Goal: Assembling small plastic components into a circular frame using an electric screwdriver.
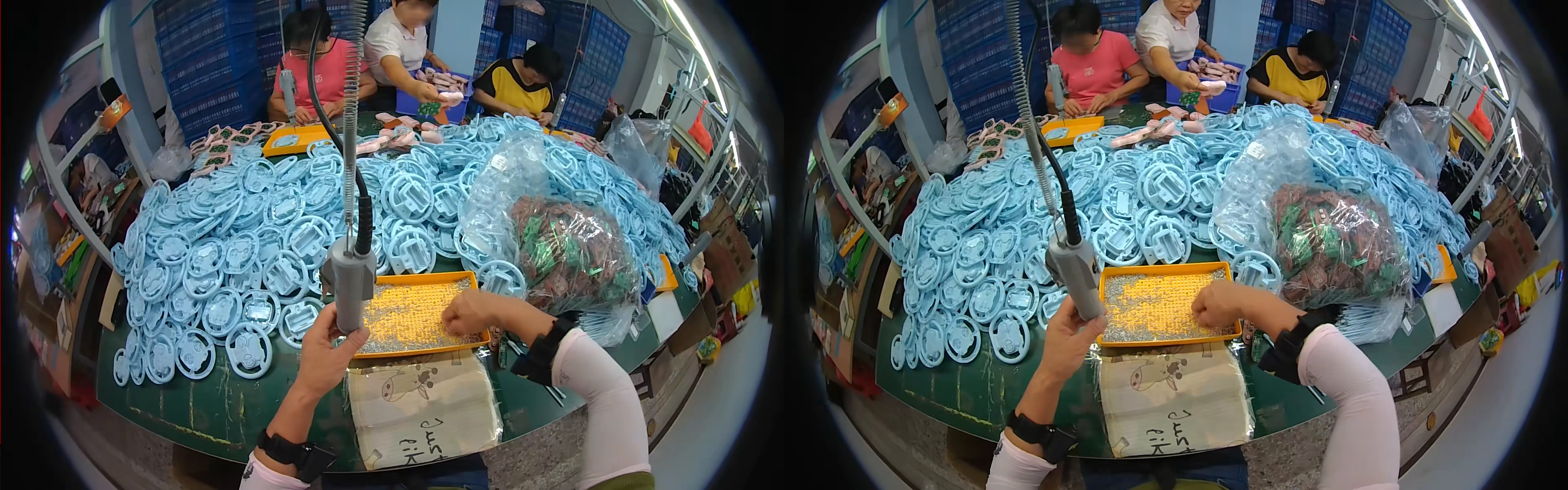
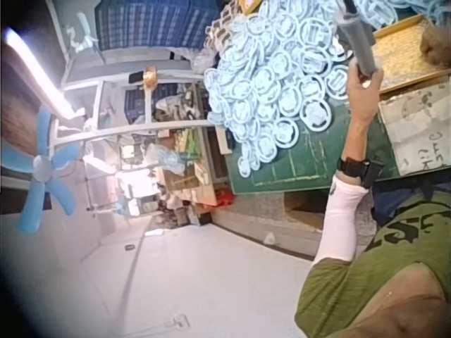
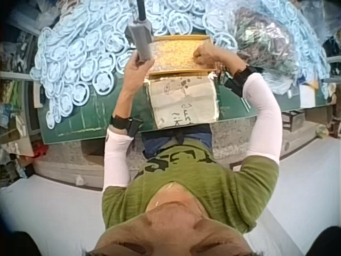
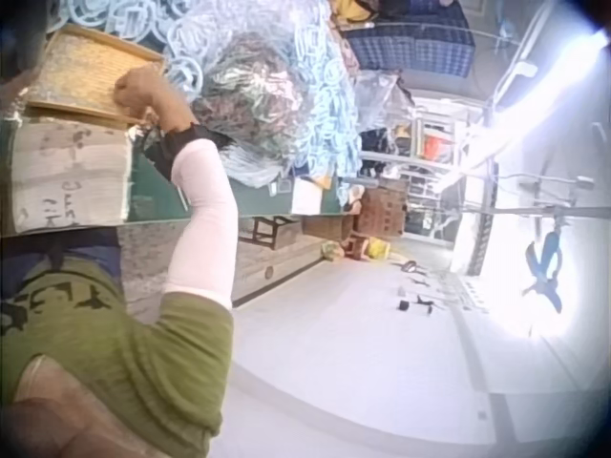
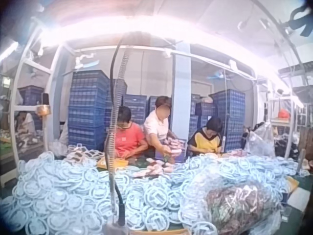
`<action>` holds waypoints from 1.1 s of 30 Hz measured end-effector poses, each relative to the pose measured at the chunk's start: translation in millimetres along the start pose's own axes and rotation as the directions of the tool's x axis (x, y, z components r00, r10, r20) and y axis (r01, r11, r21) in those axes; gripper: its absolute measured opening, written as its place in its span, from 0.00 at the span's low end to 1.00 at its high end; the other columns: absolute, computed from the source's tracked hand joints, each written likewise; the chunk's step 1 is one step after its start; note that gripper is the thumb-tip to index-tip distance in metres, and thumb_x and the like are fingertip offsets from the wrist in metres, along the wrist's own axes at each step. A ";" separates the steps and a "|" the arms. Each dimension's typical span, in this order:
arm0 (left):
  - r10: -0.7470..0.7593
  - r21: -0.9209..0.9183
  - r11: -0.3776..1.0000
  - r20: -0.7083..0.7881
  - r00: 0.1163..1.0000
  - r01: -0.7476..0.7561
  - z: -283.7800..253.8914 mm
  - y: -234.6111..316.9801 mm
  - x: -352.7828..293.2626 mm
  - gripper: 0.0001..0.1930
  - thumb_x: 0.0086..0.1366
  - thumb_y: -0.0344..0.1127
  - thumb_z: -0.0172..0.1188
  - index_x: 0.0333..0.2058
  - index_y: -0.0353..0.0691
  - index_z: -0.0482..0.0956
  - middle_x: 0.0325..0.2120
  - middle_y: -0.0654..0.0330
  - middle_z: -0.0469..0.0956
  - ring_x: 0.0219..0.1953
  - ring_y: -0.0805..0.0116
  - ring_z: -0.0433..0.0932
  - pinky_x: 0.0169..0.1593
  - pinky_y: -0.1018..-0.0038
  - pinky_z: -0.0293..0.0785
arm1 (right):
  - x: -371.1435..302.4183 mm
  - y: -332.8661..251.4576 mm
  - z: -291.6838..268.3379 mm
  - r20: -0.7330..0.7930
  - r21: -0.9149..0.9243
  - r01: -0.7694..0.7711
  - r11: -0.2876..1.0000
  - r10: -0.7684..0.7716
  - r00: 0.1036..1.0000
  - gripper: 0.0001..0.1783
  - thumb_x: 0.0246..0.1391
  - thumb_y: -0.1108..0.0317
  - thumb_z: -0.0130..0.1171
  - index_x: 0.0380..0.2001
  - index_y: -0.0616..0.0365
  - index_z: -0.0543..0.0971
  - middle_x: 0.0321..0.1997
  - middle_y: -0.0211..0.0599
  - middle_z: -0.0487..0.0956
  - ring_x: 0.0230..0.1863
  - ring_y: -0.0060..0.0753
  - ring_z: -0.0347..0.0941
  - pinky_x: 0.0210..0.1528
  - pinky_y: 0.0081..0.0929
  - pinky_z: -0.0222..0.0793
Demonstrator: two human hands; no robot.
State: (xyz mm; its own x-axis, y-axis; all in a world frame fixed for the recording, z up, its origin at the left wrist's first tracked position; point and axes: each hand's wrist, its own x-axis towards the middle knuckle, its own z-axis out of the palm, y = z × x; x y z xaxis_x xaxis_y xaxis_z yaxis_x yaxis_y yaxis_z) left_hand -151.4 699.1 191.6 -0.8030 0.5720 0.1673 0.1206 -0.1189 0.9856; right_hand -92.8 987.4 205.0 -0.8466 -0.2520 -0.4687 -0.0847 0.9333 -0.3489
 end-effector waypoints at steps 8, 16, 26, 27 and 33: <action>0.021 0.009 1.000 0.000 1.000 -0.021 1.6 7.8 1.6 0.17 0.58 0.28 0.61 0.47 0.35 0.69 0.36 0.66 0.73 0.39 0.78 0.71 0.47 0.77 0.67 | 5.6 -1.6 -8.4 0.090 0.021 -0.047 0.999 0.045 0.995 0.13 0.45 0.60 0.49 0.29 0.53 0.80 0.31 0.42 0.80 0.35 0.47 0.75 0.39 0.37 0.70; 0.004 0.006 1.000 -0.003 1.000 -0.004 5.8 8.6 2.1 0.17 0.58 0.28 0.61 0.46 0.36 0.70 0.36 0.65 0.73 0.39 0.78 0.72 0.48 0.77 0.67 | 30.7 21.3 -3.0 -0.167 0.039 -0.070 0.997 0.075 0.983 0.15 0.45 0.61 0.48 0.31 0.57 0.80 0.33 0.46 0.80 0.37 0.51 0.75 0.42 0.39 0.70; -0.005 -0.004 1.000 0.012 1.000 0.005 4.4 5.6 6.7 0.18 0.58 0.28 0.62 0.47 0.35 0.69 0.37 0.66 0.73 0.40 0.78 0.72 0.48 0.77 0.68 | 42.8 -17.5 11.4 -0.048 0.669 -0.081 0.739 0.151 0.987 0.14 0.55 0.60 0.47 0.33 0.61 0.75 0.25 0.41 0.79 0.22 0.27 0.77 0.29 0.24 0.73; -0.005 -0.005 1.000 0.016 1.000 0.005 5.1 5.8 6.9 0.18 0.58 0.28 0.62 0.47 0.35 0.69 0.37 0.66 0.73 0.40 0.78 0.72 0.48 0.77 0.68 | 46.1 -5.4 9.6 -0.120 0.597 -0.099 0.796 0.211 0.970 0.13 0.54 0.64 0.46 0.35 0.62 0.74 0.26 0.45 0.79 0.21 0.30 0.77 0.26 0.24 0.74; 0.018 0.000 1.000 0.024 1.000 -0.018 8.2 2.9 8.7 0.19 0.58 0.29 0.62 0.47 0.35 0.69 0.37 0.66 0.73 0.40 0.78 0.72 0.47 0.77 0.69 | 59.9 38.5 20.0 -0.216 -0.118 -0.127 0.985 0.100 0.971 0.11 0.53 0.68 0.43 0.33 0.63 0.73 0.28 0.49 0.79 0.23 0.38 0.78 0.29 0.32 0.74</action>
State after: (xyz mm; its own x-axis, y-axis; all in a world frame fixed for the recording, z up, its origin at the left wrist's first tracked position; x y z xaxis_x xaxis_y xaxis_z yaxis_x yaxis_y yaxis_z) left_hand -153.3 710.3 196.1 -0.7865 0.5890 0.1859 0.1352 -0.1296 0.9823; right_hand -136.3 1003.1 147.2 -0.9441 -0.0965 -0.3151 -0.0375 0.9814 -0.1884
